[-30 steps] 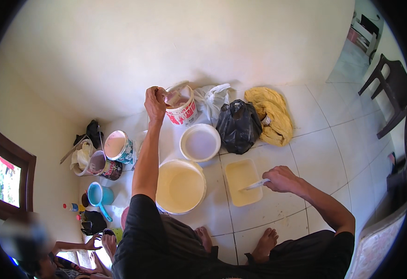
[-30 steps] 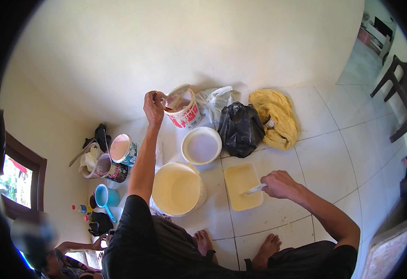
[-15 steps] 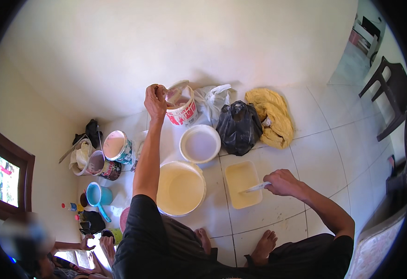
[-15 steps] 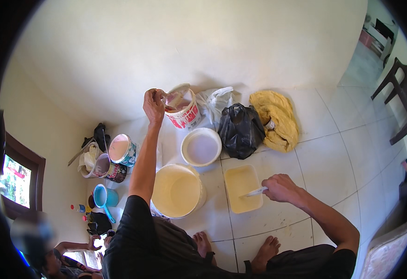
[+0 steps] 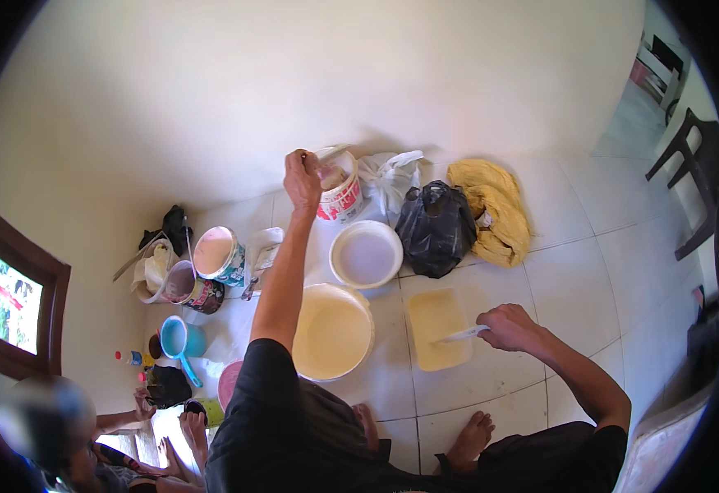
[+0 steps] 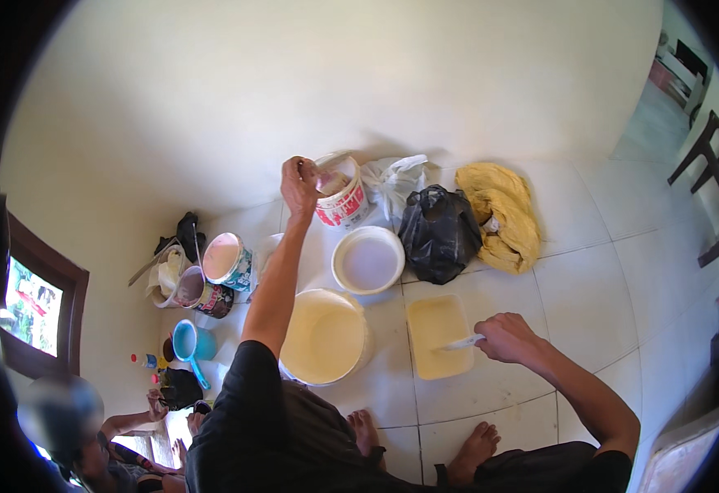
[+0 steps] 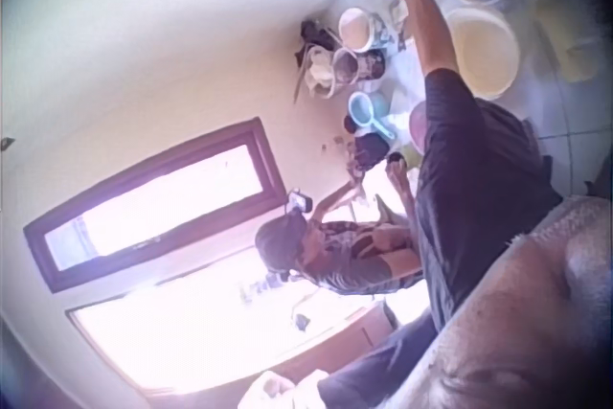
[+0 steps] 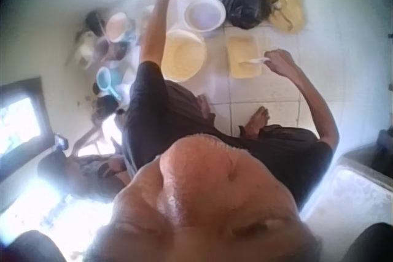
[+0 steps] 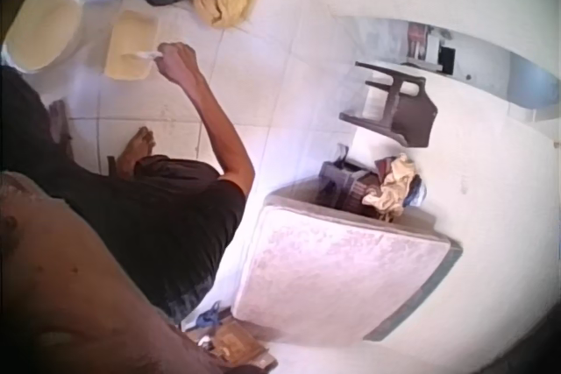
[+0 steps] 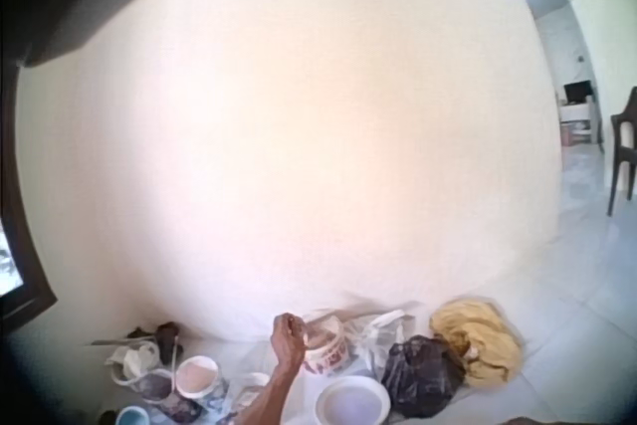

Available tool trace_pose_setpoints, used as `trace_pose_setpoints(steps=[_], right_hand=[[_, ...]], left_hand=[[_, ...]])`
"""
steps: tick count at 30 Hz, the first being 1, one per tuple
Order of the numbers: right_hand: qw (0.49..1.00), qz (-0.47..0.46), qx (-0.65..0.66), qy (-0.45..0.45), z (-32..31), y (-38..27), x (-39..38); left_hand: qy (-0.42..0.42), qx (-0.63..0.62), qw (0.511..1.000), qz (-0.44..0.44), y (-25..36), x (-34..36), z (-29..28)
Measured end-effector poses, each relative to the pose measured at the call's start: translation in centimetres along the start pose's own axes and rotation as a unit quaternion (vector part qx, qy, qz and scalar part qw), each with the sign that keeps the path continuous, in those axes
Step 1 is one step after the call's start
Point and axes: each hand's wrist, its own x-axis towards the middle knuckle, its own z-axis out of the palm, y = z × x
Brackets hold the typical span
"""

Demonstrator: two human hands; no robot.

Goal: The person pours white paint from a small container into a bowl, then adds yellow paint from a larger bucket and stirs the mixture with a brush.

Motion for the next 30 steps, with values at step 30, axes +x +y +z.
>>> trace_pose_setpoints(steps=[30], right_hand=[[1.0, -0.012, 0.02, 0.02, -0.2, 0.1, -0.4]], left_hand=[[-0.055, -0.002, 0.98, -0.193, -0.2, 0.6, 0.5]])
